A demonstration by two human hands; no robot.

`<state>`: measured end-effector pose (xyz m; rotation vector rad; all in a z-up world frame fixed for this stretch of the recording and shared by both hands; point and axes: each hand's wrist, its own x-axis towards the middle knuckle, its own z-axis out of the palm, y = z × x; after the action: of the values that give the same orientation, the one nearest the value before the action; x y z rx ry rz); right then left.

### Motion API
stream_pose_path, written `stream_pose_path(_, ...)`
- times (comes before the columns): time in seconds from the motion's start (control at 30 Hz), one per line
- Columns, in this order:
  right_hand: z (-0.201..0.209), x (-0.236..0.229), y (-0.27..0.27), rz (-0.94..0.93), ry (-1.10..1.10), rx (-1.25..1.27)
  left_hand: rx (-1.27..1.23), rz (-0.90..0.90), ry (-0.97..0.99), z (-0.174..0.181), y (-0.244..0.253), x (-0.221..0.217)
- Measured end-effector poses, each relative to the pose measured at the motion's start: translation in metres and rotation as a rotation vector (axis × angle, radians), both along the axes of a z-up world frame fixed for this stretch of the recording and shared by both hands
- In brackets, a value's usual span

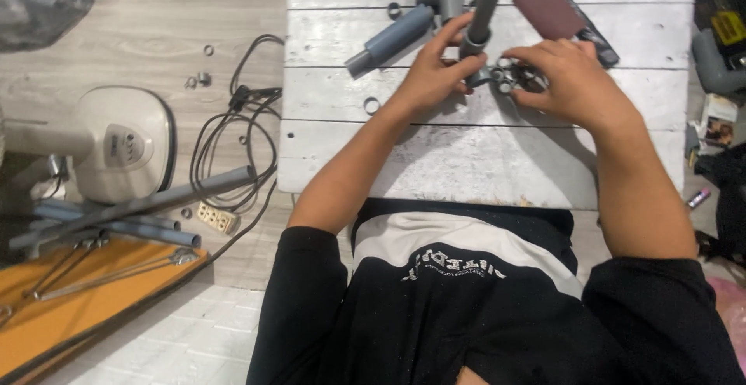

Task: The person assembles gray PVC pipe fittings on a white table. They connect a straight pipe to an elbow joint and then attach a multi-hole connector to the end of the pipe. The person handles the components by hand, aligning and pushing them together to form a structure.

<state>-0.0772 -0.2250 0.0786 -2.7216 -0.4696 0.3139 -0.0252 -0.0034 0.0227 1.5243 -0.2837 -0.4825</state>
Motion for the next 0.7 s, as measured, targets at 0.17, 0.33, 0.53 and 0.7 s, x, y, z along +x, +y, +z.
stream_pose_path(0.17,-0.001,0.000,-0.002,0.020,-0.055,-0.033,0.005,0.009,-0.003,0.022,0.003,-0.008)
stream_pose_path(0.33,-0.005,0.000,-0.024,0.060,-0.565,0.305,0.036,0.001,-0.022,0.037,0.003,-0.011)
stream_pose_path(0.53,-0.004,0.000,-0.018,0.121,-1.002,0.581,0.131,-0.025,-0.124,0.033,0.001,-0.013)
stream_pose_path(0.7,-0.002,-0.006,-0.004,0.078,-1.069,0.675,0.203,-0.068,-0.162,0.034,-0.001,-0.013)
